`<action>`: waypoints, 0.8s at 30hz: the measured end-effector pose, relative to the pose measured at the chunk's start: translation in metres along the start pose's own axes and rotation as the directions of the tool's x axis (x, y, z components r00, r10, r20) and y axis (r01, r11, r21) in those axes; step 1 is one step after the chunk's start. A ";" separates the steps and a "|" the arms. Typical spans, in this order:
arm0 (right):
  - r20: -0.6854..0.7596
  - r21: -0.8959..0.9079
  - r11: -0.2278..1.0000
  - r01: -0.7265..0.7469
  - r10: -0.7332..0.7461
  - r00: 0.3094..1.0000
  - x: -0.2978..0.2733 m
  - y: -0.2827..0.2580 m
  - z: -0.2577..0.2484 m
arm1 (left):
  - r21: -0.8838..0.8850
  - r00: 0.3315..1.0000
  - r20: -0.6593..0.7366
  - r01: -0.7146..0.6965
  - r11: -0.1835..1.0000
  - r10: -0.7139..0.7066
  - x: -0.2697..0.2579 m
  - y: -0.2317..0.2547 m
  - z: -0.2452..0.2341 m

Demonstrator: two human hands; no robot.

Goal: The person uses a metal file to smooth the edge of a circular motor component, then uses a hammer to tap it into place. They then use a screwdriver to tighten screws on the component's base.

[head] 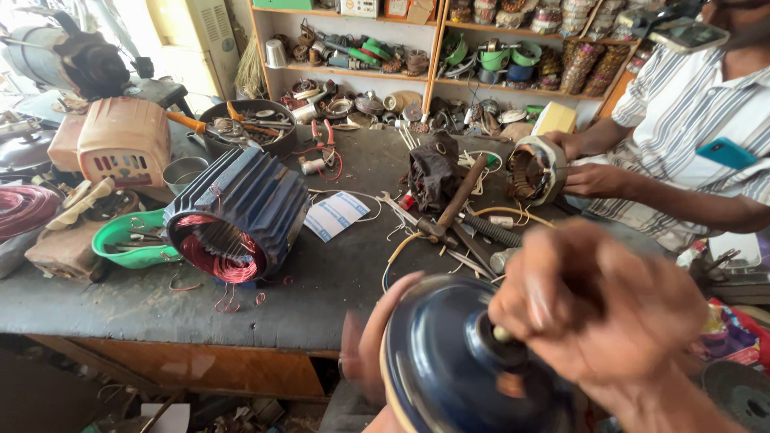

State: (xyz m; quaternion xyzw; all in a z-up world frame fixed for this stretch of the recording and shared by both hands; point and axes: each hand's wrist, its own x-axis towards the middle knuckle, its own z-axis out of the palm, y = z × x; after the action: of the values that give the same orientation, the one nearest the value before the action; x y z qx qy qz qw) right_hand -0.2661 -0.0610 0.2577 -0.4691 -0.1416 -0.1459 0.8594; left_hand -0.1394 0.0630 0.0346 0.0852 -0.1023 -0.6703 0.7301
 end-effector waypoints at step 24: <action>0.013 -0.131 0.991 0.007 -0.006 1.000 0.045 0.105 -0.095 | 0.085 0.917 -0.282 -0.268 0.960 0.281 -0.007 0.062 0.012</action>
State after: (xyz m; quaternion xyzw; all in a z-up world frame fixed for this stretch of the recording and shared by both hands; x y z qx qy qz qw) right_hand -0.1744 -0.0925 0.1454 -0.5252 -0.1388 -0.1547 0.8252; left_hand -0.0833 0.0751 0.0623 0.1840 -0.0198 -0.5389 0.8217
